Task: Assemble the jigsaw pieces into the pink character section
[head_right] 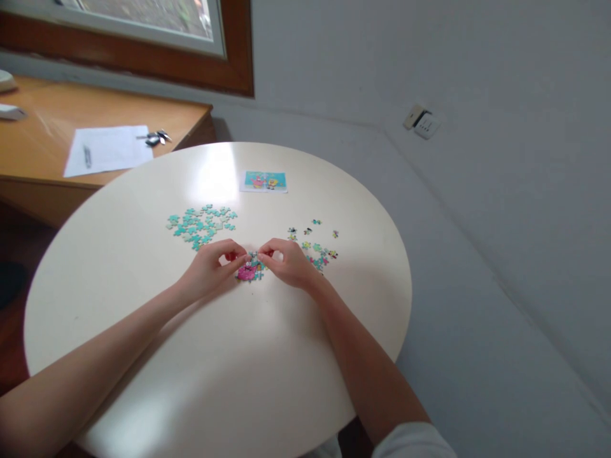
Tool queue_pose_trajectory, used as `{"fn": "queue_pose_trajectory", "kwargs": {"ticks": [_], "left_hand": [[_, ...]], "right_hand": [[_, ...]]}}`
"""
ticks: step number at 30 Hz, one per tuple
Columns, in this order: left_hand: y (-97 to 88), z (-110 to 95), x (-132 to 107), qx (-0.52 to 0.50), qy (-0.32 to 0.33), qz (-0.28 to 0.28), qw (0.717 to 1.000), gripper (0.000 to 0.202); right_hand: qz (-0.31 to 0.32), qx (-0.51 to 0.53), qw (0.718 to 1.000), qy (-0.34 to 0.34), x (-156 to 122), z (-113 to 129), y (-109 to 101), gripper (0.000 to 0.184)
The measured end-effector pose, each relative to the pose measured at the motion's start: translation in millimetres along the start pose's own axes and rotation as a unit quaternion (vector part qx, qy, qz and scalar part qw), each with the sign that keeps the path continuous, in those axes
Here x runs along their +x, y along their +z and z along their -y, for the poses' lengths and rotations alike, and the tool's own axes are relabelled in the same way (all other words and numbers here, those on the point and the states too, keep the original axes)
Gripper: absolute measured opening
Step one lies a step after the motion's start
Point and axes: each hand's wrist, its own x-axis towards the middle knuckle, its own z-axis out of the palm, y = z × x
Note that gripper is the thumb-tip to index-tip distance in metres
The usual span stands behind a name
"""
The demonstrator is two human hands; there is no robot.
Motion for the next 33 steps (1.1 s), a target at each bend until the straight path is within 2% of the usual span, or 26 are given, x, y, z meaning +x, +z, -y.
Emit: {"fn": "queue_pose_trajectory", "kwargs": {"ticks": [8,17,33], "left_hand": [[-3.8,-2.8,3.5,-0.045,-0.043,0.010,0.998,0.024],[-3.2,-2.2,4.1,-0.062,-0.057,0.007,0.996,0.025],[-3.7,-4.3,4.8,-0.094,-0.090,0.032,0.991,0.022]], "right_hand": [[0.010,0.000,1.000,-0.001,0.2,-0.8,-1.4,0.015],[0.014,0.014,1.000,0.009,-0.3,-0.4,-1.3,0.013],[0.011,0.031,0.999,0.019,0.3,1.7,-1.1,0.013]]}}
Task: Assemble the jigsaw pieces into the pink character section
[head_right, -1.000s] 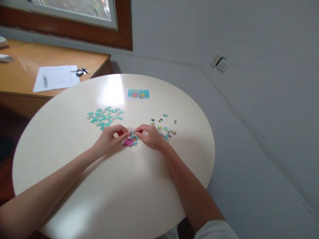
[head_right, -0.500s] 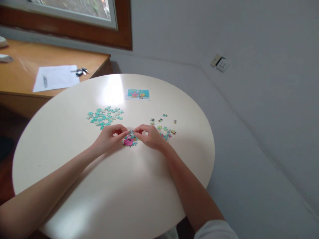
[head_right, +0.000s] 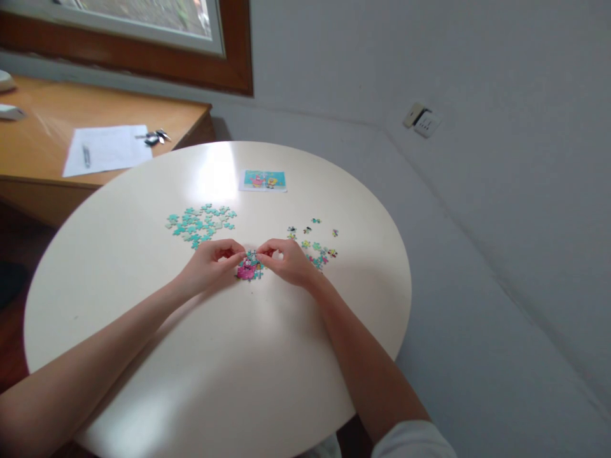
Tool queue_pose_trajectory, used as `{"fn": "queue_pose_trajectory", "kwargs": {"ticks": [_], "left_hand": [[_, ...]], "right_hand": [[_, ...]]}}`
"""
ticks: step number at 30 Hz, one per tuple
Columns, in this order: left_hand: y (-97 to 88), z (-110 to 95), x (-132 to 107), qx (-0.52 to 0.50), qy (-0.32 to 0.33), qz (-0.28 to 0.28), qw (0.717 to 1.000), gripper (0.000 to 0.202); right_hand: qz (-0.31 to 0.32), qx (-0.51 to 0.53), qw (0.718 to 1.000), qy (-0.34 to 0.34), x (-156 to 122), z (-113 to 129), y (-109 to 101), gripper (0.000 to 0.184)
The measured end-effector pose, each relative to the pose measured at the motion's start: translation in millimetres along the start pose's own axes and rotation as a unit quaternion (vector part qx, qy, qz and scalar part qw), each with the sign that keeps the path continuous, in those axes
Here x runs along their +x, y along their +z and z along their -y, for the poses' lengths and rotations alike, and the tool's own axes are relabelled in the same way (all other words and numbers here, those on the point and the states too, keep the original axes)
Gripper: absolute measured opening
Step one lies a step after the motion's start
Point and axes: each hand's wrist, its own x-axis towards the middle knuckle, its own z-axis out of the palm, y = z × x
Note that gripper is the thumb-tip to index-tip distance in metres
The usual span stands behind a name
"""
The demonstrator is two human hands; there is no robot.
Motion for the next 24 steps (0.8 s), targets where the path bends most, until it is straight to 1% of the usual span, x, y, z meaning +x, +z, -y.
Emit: {"fn": "queue_pose_trajectory", "kwargs": {"ticks": [8,14,19,24], "left_hand": [[-0.8,0.2,0.5,-0.017,-0.009,0.005,1.000,0.021],[-0.6,-2.9,-1.3,0.007,0.007,0.001,1.000,0.027],[0.0,-2.8,-1.8,0.024,-0.007,0.005,1.000,0.026],[0.4,-3.0,-1.6,0.008,-0.005,0.002,1.000,0.025]], "right_hand": [[0.007,0.006,1.000,0.012,0.4,1.3,-1.1,0.014],[0.006,0.002,1.000,0.008,0.3,1.3,-0.8,0.014],[0.011,0.000,1.000,0.003,0.5,0.6,-0.5,0.015],[0.020,0.000,1.000,0.002,0.3,1.0,-1.2,0.016]]}}
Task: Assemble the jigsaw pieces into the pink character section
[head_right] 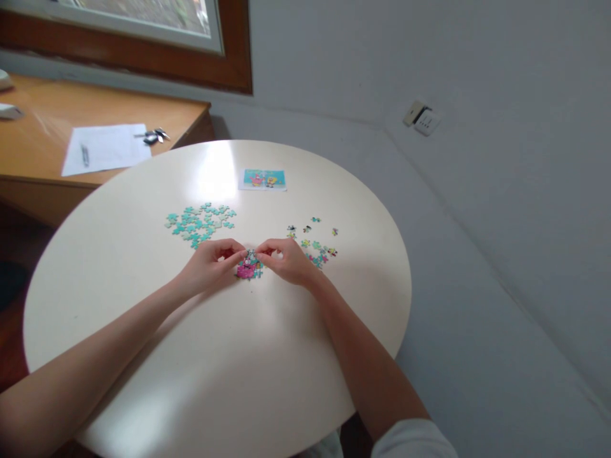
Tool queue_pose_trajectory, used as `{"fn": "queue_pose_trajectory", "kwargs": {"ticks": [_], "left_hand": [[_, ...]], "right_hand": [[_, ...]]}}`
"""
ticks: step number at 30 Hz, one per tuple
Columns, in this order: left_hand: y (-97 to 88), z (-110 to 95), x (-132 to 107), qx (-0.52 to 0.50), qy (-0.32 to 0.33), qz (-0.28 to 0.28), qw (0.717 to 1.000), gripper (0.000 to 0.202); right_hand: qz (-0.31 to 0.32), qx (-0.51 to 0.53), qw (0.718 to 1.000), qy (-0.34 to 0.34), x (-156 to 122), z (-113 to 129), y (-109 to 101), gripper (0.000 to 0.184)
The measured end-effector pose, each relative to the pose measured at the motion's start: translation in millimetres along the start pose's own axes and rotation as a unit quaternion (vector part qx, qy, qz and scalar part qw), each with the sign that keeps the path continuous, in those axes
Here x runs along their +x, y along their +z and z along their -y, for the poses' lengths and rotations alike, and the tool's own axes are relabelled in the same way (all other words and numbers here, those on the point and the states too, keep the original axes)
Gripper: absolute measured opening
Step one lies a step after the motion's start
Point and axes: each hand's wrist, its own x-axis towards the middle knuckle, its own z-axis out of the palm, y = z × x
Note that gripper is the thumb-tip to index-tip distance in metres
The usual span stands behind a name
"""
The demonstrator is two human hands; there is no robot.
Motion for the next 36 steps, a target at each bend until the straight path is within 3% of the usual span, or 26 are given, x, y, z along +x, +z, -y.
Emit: {"fn": "queue_pose_trajectory", "kwargs": {"ticks": [36], "left_hand": [[0.6,-3.7,-0.6,-0.045,-0.027,0.021,0.998,0.024]], "right_hand": [[0.012,0.011,1.000,0.010,-0.2,-0.5,-0.4,0.017]]}}
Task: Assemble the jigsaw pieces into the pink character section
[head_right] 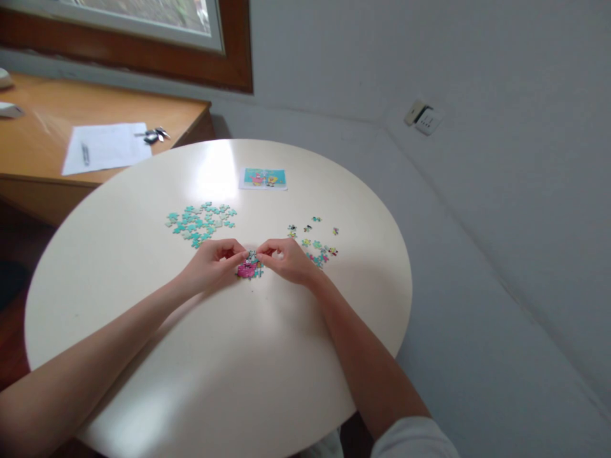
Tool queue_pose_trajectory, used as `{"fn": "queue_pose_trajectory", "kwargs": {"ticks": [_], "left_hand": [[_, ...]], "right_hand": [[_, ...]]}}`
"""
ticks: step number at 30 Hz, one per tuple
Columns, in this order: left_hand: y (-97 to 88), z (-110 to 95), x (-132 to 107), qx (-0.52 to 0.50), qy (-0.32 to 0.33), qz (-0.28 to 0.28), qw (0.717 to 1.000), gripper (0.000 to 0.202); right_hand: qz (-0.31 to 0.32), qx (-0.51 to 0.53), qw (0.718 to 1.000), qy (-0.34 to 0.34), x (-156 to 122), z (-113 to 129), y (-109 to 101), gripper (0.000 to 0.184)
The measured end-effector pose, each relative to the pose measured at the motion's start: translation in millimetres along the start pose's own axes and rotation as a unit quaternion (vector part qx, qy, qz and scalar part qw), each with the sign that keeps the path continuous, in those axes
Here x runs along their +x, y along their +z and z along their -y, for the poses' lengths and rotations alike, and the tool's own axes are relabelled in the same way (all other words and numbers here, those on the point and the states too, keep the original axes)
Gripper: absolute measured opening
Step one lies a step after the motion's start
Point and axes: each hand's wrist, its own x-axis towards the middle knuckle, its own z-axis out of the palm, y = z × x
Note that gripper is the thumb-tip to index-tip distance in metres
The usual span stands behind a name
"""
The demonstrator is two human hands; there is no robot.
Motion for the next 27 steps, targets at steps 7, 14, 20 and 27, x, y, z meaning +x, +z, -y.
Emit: {"fn": "queue_pose_trajectory", "kwargs": {"ticks": [7,14,20,27], "left_hand": [[0.1,1.9,-0.1,-0.004,0.005,-0.002,1.000,0.024],[0.3,2.6,0.0,-0.003,0.008,-0.003,1.000,0.025],[-0.1,1.7,-0.5,0.012,0.008,-0.004,1.000,0.025],[-0.2,3.0,-0.4,0.009,0.008,-0.003,1.000,0.024]], "right_hand": [[0.001,0.001,1.000,0.003,-0.2,-1.3,0.2,0.015],[0.000,0.010,1.000,0.005,-0.7,0.4,-0.3,0.016],[0.000,0.001,1.000,-0.002,-0.1,-0.2,0.4,0.017],[0.003,0.003,1.000,0.006,-0.4,-0.5,-0.6,0.016]]}}
